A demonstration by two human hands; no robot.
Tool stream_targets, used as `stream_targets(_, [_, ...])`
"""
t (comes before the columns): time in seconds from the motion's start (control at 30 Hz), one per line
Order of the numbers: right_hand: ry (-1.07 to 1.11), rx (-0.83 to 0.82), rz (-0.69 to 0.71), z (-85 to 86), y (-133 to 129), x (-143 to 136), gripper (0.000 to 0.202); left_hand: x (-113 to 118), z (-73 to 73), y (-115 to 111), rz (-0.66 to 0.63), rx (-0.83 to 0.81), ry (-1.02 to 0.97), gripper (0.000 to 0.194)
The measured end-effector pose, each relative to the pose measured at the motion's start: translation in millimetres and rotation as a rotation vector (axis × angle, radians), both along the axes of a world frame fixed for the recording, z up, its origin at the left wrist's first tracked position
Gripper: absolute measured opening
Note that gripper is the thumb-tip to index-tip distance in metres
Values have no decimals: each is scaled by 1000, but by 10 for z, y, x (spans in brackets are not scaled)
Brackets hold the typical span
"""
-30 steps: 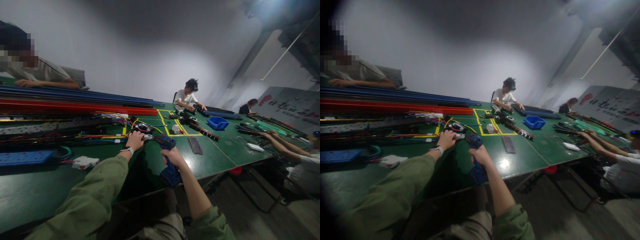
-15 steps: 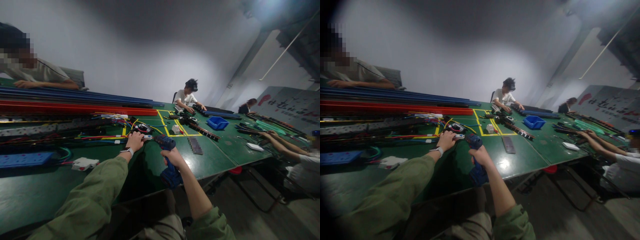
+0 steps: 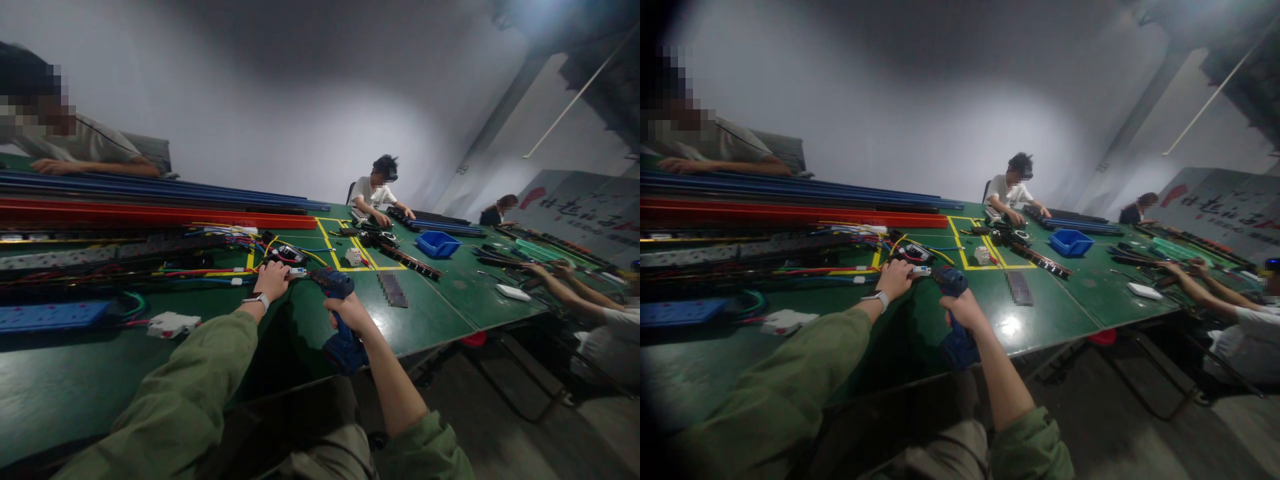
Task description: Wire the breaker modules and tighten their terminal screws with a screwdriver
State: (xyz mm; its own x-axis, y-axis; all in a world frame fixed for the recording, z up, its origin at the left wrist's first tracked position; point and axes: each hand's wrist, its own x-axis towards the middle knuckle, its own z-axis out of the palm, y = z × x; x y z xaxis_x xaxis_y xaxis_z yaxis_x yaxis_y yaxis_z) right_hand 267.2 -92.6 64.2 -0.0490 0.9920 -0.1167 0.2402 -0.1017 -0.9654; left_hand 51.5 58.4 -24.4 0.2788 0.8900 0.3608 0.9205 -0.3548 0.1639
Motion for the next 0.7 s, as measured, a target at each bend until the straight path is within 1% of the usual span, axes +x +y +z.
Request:
stream_targets(0.2, [-12, -22, -6, 0, -4, 1, 12, -3, -11, 13, -5, 5, 0, 27])
stream_targets(0.7, [-13, -6, 0, -12, 2, 15, 11, -1, -11, 5, -7, 20, 0, 27])
